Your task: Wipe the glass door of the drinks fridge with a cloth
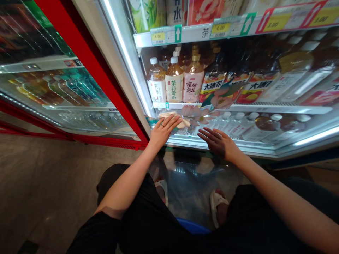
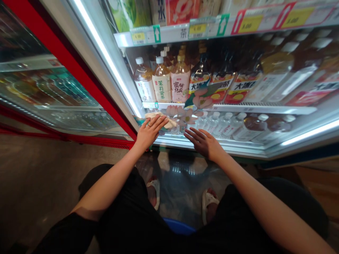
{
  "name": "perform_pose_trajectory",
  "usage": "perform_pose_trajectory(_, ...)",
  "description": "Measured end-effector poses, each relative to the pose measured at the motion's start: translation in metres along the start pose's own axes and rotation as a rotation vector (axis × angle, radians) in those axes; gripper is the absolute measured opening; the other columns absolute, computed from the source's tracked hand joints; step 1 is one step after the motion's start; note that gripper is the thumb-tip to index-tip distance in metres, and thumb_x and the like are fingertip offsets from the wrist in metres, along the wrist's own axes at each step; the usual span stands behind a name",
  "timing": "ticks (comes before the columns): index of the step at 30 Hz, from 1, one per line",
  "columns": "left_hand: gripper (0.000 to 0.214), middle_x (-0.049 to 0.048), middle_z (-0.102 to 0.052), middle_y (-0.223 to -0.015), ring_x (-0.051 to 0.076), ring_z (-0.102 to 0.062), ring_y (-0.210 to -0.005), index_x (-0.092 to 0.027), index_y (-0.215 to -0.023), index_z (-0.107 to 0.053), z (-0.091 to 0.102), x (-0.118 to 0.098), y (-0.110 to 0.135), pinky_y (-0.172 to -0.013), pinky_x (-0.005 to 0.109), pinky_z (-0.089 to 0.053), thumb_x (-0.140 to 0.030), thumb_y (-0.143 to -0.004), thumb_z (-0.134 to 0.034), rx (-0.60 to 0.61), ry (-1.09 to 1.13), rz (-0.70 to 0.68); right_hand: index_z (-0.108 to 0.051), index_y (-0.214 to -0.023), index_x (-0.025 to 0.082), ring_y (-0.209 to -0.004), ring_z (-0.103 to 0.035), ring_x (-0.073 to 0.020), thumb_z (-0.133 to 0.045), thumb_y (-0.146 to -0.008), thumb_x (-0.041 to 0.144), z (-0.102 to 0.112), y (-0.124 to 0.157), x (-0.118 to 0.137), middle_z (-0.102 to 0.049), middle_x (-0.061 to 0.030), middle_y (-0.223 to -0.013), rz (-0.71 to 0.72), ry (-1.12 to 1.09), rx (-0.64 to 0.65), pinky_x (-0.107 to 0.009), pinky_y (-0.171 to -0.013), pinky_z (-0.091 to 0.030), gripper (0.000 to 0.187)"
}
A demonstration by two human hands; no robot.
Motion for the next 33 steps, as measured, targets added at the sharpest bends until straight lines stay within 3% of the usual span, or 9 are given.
perform_pose_trajectory(2, 0.088, -0.0056, -0.028, -0.182, 0.021, -0.026, -0.17, -0.038, -0.178, -0.012, 0.006, 0.003, -0.001, -0.142, 0.044, -0.023, -0.008, -0.104, -0.05, -0.032, -0.003, 0.044, -0.005, -0.18, 0.027, -0.148, -0.063, -0.0277, -0.055, -0.103, 0.005, 0.004, 0.003, -0.004, -0.063, -0.0091, -0.162, -0.027, -0.008, 0.001, -0.046, -0.118, -0.051, 0.095)
perform_pose_trajectory(5, 0.087, -0.0038, -0.032, -0.181, 0.021, -0.028, -0.17, -0.036, -0.178, -0.014, 0.0, -0.005, -0.001, -0.141, 0.043, -0.024, -0.008, -0.104, -0.049, -0.008, 0.0, 0.038, -0.008, -0.18, 0.028, -0.147, -0.063, -0.0279, -0.056, -0.101, 0.004, 0.005, 0.007, -0.007, -0.064, -0.0083, -0.161, -0.044, -0.007, -0.003, -0.046, -0.117, -0.051, 0.095)
perform_pose_trajectory(10, 0.088, -0.0117, -0.036, -0.179, 0.014, -0.034, -0.167, -0.042, -0.176, -0.014, -0.015, -0.029, -0.01, -0.139, 0.036, -0.029, -0.002, -0.103, -0.043, 0.066, 0.033, -0.058, -0.01, -0.18, 0.024, -0.145, -0.065, -0.0267, -0.056, -0.099, 0.001, 0.003, 0.011, -0.005, -0.066, -0.0095, -0.159, -0.017, 0.039, -0.015, -0.044, -0.116, -0.051, 0.096)
perform_pose_trajectory(16, 0.08, -0.0066, -0.03, -0.181, 0.017, -0.028, -0.17, -0.036, -0.177, -0.017, -0.003, -0.028, -0.016, -0.141, 0.04, -0.023, -0.007, -0.107, -0.041, -0.026, -0.001, -0.016, -0.015, -0.179, 0.028, -0.148, -0.063, -0.0257, -0.056, -0.099, 0.003, 0.005, 0.014, -0.011, -0.064, -0.0084, -0.162, -0.047, 0.015, -0.028, -0.044, -0.121, -0.049, 0.094)
perform_pose_trajectory(23, 0.073, -0.004, -0.042, -0.177, 0.015, -0.038, -0.166, -0.03, -0.175, -0.032, -0.029, -0.056, -0.013, -0.136, 0.035, -0.034, -0.008, -0.106, -0.043, 0.076, 0.057, -0.136, -0.021, -0.178, 0.029, -0.15, -0.062, -0.0255, -0.056, -0.1, 0.004, 0.007, 0.017, -0.015, -0.062, -0.0083, -0.163, -0.059, 0.008, -0.025, -0.044, -0.122, -0.048, 0.089)
perform_pose_trajectory(30, 0.082, -0.0082, -0.037, -0.179, 0.015, -0.032, -0.168, -0.037, -0.177, -0.021, 0.001, -0.055, -0.032, -0.14, 0.036, -0.024, -0.004, -0.105, -0.041, -0.025, 0.045, -0.082, -0.023, -0.178, 0.03, -0.151, -0.06, -0.025, -0.058, -0.097, 0.004, 0.01, 0.016, -0.017, -0.06, -0.007, -0.165, -0.068, -0.024, -0.019, -0.043, -0.123, -0.045, 0.093)
perform_pose_trajectory(33, 0.084, -0.0077, -0.035, -0.18, 0.016, -0.03, -0.169, -0.037, -0.178, -0.018, -0.002, -0.057, -0.035, -0.141, 0.038, -0.023, -0.005, -0.104, -0.041, -0.034, 0.027, -0.058, -0.024, -0.178, 0.03, -0.15, -0.061, -0.025, -0.058, -0.098, 0.005, 0.009, 0.018, -0.018, -0.06, -0.0072, -0.165, -0.065, -0.002, -0.03, -0.043, -0.123, -0.045, 0.09)
Point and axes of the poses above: each hand's wrist, its own y-axis away from the middle knuckle, its own z-axis out of the back of the hand, x = y × z, the point moved 9 cm from there along -y, towards the middle knuckle
